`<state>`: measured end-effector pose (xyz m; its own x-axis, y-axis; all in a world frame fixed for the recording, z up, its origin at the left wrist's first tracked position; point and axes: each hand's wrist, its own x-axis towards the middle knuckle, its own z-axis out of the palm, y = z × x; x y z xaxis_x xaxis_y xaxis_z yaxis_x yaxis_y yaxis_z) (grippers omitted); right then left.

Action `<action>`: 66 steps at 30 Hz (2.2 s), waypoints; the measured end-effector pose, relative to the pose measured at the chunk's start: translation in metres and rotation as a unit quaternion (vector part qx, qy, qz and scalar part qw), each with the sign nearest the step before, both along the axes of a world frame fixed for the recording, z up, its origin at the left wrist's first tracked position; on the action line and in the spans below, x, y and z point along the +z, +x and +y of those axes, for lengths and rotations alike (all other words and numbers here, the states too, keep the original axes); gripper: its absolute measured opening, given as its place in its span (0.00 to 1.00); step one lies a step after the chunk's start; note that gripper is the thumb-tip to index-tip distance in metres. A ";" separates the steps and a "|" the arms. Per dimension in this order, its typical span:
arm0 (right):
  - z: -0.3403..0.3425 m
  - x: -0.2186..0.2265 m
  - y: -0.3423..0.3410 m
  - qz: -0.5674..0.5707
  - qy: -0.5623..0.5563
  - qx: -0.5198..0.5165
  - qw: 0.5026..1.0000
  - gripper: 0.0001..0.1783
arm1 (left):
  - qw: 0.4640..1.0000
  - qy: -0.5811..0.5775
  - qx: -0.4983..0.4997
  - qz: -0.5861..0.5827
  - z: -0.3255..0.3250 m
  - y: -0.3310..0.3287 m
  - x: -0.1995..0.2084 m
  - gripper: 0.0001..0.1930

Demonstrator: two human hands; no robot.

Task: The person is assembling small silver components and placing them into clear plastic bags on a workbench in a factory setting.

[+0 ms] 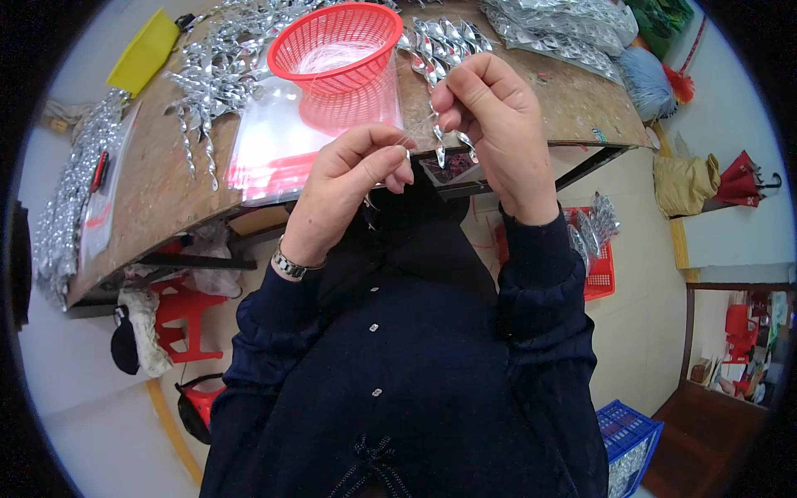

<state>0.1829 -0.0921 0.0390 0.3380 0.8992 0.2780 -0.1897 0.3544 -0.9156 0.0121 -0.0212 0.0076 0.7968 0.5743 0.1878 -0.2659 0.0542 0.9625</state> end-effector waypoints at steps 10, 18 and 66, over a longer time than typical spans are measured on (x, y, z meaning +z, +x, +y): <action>0.000 0.002 -0.002 -0.016 0.002 -0.001 1.000 0.09 | 0.999 -0.010 0.020 0.024 0.001 0.007 0.011 0.08; 0.004 -0.007 0.039 0.095 0.093 -0.017 0.991 0.07 | 0.997 0.016 0.071 0.013 0.002 -0.006 0.007 0.06; 0.005 0.014 -0.001 -0.088 0.015 -0.043 0.995 0.07 | 0.998 -0.041 0.039 -0.016 0.007 0.002 0.011 0.05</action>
<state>0.1816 -0.0872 0.0529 0.3566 0.8593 0.3666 0.0052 0.3906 -0.9206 0.0145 -0.0142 0.0183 0.7431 0.6492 0.1625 -0.3038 0.1109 0.9463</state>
